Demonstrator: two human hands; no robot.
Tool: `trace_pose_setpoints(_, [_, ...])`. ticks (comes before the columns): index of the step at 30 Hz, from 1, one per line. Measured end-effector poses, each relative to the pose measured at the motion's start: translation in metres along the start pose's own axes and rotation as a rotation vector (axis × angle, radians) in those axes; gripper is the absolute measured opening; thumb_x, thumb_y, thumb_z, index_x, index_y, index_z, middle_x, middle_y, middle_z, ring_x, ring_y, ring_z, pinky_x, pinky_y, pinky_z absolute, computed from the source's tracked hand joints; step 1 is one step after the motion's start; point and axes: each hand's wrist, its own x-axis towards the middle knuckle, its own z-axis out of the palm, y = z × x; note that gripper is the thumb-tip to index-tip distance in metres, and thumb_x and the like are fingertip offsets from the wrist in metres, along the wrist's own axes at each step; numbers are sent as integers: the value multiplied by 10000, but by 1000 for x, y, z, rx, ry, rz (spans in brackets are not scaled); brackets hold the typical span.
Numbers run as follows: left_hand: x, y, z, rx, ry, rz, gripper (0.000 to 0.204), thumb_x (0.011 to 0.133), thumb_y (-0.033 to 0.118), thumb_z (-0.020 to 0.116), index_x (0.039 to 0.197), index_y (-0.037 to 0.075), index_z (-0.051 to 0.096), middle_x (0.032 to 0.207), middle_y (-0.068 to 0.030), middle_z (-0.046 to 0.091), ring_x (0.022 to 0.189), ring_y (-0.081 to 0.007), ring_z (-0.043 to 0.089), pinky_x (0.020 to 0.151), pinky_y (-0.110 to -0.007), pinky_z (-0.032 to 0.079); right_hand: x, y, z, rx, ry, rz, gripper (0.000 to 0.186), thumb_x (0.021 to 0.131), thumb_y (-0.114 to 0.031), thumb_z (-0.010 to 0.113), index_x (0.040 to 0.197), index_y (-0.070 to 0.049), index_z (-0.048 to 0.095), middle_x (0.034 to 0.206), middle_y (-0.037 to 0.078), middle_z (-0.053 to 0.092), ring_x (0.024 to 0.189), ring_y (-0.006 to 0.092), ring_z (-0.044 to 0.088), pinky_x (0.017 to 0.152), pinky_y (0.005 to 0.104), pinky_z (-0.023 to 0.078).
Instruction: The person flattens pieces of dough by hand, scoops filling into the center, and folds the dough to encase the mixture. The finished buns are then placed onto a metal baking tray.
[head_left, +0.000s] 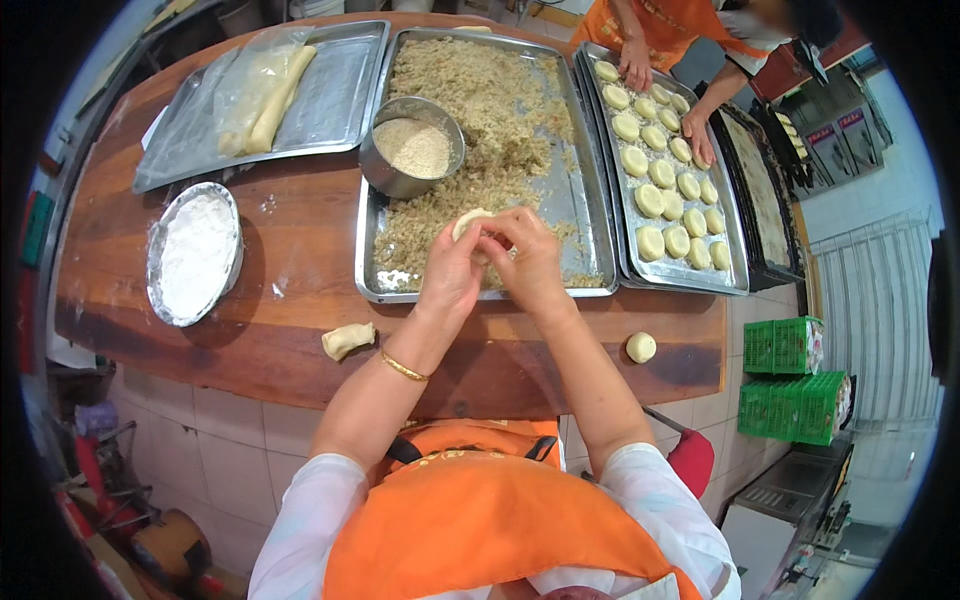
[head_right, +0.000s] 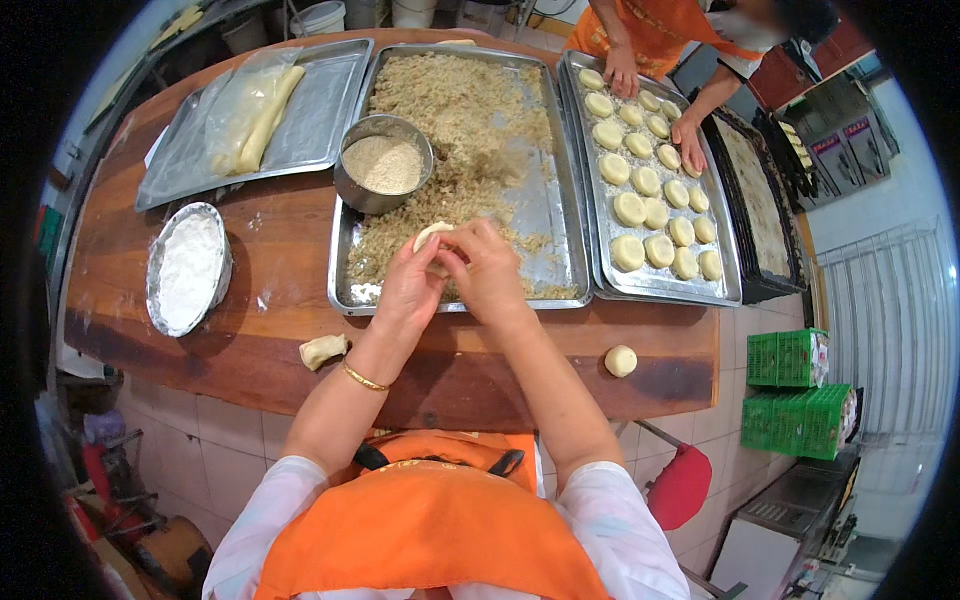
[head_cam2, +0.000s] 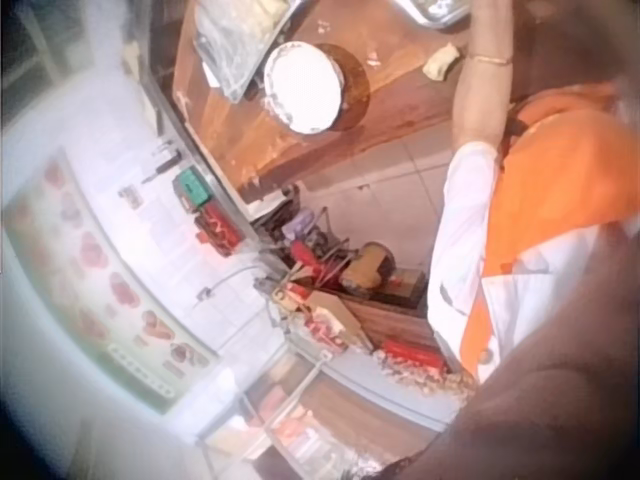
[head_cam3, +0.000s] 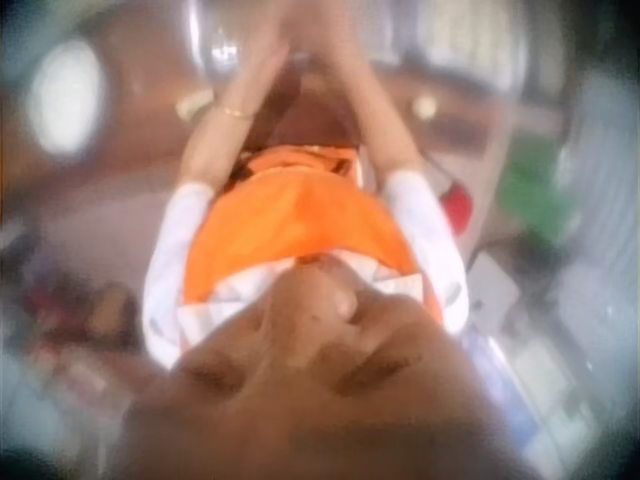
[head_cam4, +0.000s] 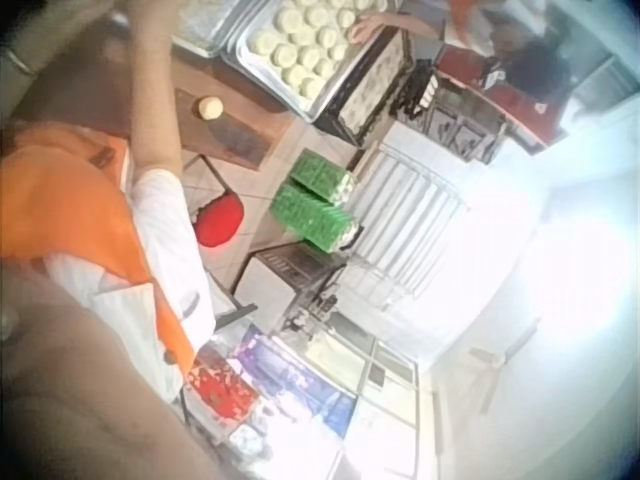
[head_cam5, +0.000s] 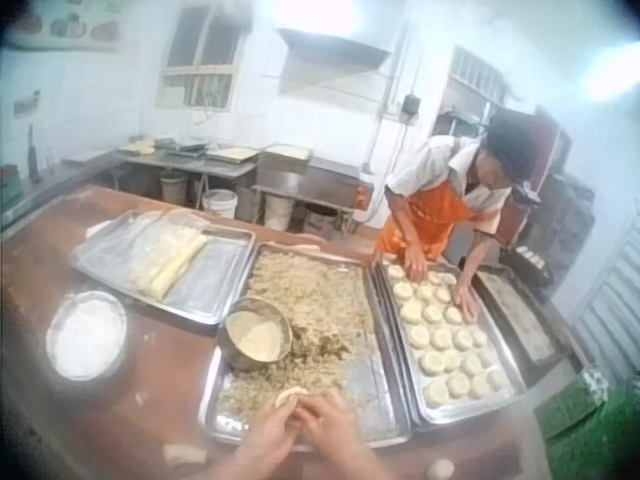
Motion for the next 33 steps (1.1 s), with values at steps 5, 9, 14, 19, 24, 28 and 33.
trace_pose_setpoints(5, [-2, 0, 7, 48, 69, 78, 221, 1057, 102, 468, 1251, 10, 520, 1102, -82, 614, 951, -136, 608, 851, -300, 518, 1, -9, 0, -2, 6, 2, 251, 816, -19, 750, 1059, -46, 692, 969, 118, 646, 839, 272, 664, 723, 358, 552])
trace_pose_setpoints(9, [2, -8, 6, 110, 144, 136, 216, 1058, 120, 478, 1242, 25, 539, 1125, -83, 629, 958, -155, 633, 836, -304, 538, 0, -5, 7, -139, 32, -128, 290, 805, -11, 746, 1085, -53, 685, 993, 128, 650, 870, 311, 661, 744, 368, 554])
trace_pose_setpoints(14, [-3, -3, 3, 191, 130, 81, 270, 1076, 173, 441, 1290, 34, 531, 1153, -92, 632, 1005, -160, 621, 867, -317, 533, -3, -1, 11, -117, 50, -140, 253, 791, -9, 758, 1034, -49, 702, 950, 123, 665, 801, 308, 670, 711, 365, 555])
trace_pose_setpoints(19, [-31, 42, 45, -44, -38, 53, 439, 1098, 352, 341, 1222, -2, 569, 1157, -142, 637, 1053, -218, 631, 930, -362, 524, 22, -39, -32, 133, -23, 170, 206, 785, -21, 778, 984, -35, 726, 932, 116, 698, 796, 234, 695, 695, 334, 555])
trace_pose_setpoints(24, [2, 12, 23, -155, 97, 11, 492, 1081, 379, 352, 1106, -43, 602, 1078, -165, 658, 1005, -249, 643, 939, -397, 523, 21, -37, -15, 20, -91, 31, 193, 802, 5, 758, 992, -20, 733, 1004, 113, 718, 806, 201, 697, 710, 305, 566])
trace_pose_setpoints(28, [-4, 11, 27, -265, 60, -1, 422, 1052, 335, 405, 1044, -32, 615, 1030, -157, 665, 972, -250, 645, 910, -390, 526, 15, -33, -13, -6, -29, 29, 184, 772, 24, 747, 947, -24, 713, 1003, 157, 702, 886, 320, 688, 747, 375, 566])
trace_pose_setpoints(33, [3, 2, 17, -202, 202, -36, 379, 1030, 321, 464, 983, -13, 637, 976, -138, 675, 935, -238, 651, 868, -379, 532, 7, -38, -4, -298, -59, -201, 196, 788, 26, 719, 968, -48, 703, 988, 137, 686, 827, 301, 695, 709, 339, 576])
